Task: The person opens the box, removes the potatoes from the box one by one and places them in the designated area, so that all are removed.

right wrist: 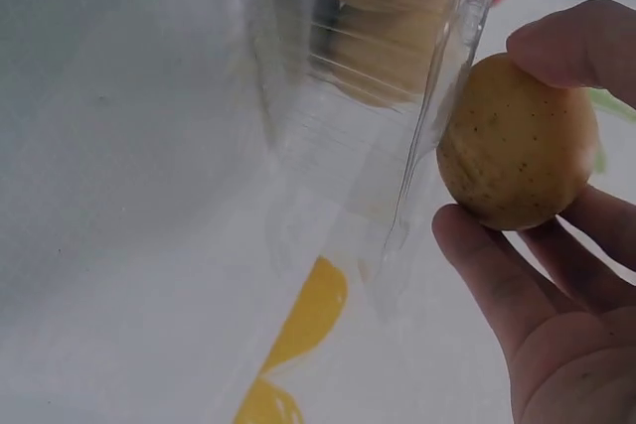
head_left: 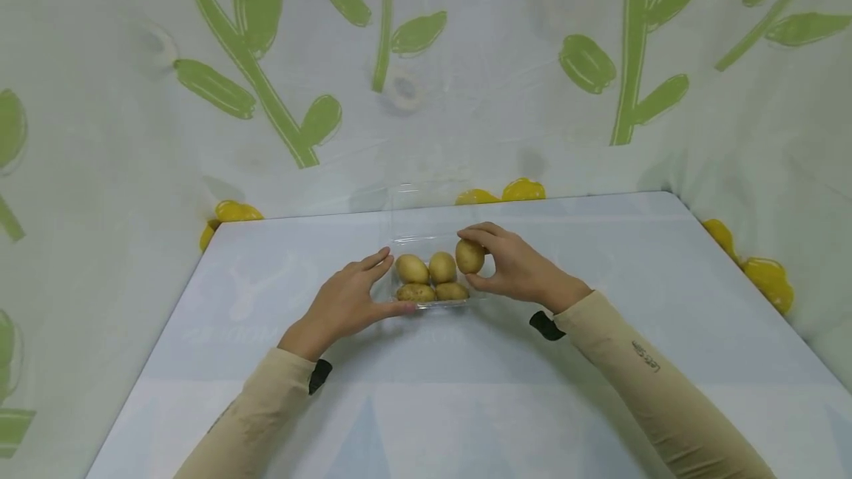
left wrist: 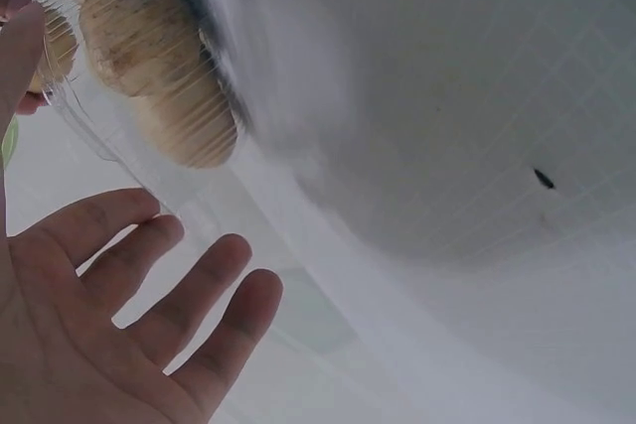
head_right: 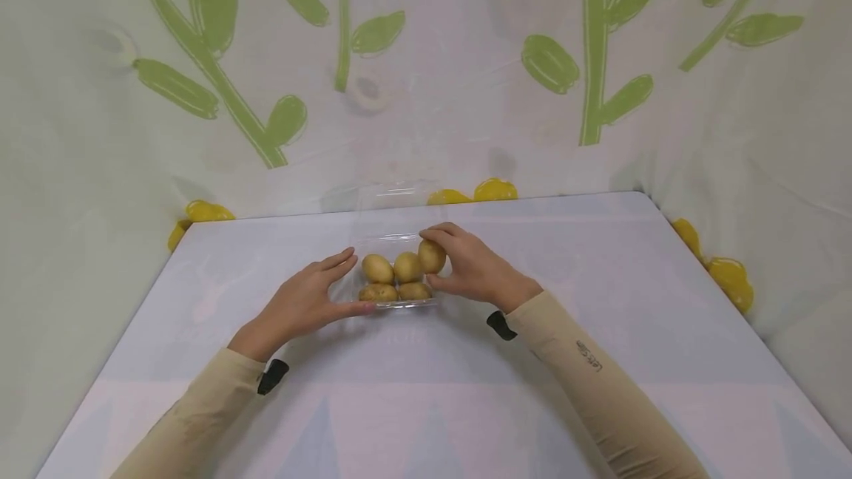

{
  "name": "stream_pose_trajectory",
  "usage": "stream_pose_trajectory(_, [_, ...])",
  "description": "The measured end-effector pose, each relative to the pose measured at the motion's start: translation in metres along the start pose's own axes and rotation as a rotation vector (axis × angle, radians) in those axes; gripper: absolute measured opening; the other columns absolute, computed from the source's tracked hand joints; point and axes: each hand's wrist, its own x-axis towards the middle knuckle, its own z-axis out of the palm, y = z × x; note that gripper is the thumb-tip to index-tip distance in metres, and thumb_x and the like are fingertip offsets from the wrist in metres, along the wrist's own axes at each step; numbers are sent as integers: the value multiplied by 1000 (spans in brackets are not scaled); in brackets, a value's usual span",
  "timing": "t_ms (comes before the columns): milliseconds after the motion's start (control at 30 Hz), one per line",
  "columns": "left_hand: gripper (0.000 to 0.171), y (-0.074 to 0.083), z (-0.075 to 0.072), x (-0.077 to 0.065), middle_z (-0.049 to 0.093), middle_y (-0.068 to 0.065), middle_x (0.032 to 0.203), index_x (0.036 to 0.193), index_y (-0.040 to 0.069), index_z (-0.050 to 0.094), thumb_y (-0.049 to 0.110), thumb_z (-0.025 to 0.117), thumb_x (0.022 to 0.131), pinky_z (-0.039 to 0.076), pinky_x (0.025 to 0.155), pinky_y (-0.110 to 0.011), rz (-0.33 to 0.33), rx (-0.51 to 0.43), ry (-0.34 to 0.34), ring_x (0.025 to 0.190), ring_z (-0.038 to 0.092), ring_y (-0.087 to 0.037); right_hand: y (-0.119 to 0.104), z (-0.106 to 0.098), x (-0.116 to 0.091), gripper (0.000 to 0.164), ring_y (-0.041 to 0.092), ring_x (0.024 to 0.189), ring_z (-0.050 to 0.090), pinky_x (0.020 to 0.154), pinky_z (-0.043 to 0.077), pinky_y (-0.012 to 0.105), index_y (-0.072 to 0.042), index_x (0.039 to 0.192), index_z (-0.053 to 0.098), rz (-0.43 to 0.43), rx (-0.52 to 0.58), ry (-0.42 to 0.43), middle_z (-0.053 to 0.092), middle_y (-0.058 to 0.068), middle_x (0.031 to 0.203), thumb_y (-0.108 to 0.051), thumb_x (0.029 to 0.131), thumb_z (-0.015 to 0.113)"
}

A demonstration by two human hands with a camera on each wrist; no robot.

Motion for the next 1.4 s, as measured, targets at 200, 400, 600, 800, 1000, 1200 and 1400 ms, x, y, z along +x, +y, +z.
stream_pose_trajectory(200, [100,1,1,2,34,2,163,154,10,43,73,70,80,43,107,-53,14,8,-1,139,45,-34,6,-6,-8,62,25,116,59,89,57,42,1,136,56,33,18,57,56,14,136,-7,81,83])
stream_pose_trajectory(400, [100,0,0,3,35,0,162,154,9,44,72,70,80,44,107,-53,21,6,4,140,45,-35,12,-10,-15,60,24,115,59,89,57,42,1,135,57,56,20,93,56,12,135,-8,81,83])
stream_pose_trajectory(600, [100,0,-3,1,35,0,162,154,9,44,71,72,80,43,108,-55,6,-4,2,140,44,-36,21,-13,-19,60,25,112,60,87,58,44,2,133,57,53,14,120,57,13,133,-5,80,83])
stream_pose_trajectory(800, [101,-1,-3,-1,32,1,164,155,10,41,73,70,81,41,109,-56,-16,-4,-15,143,41,-36,32,-18,-24,60,27,113,60,89,57,40,3,133,58,94,-10,109,57,14,133,-3,79,84])
stream_pose_trajectory(1000, [102,-2,-3,-1,31,0,164,156,10,40,73,69,81,41,109,-56,-25,-13,-21,143,40,-36,43,-20,-24,60,30,113,60,90,57,42,6,131,57,177,-33,57,57,18,133,-4,78,84])
stream_pose_trajectory(1200, [101,-2,0,0,29,1,165,156,10,39,71,69,82,41,109,-56,-22,-29,-32,144,39,-35,51,-20,-24,61,32,116,59,96,55,42,5,133,55,275,-32,-14,55,20,135,-5,80,84])
stream_pose_trajectory(1400, [101,-1,1,1,29,1,165,156,10,39,72,69,82,42,108,-55,-22,-28,-35,144,40,-35,56,-18,-22,61,33,118,58,99,53,44,6,133,55,312,4,-45,56,20,134,-5,81,84])
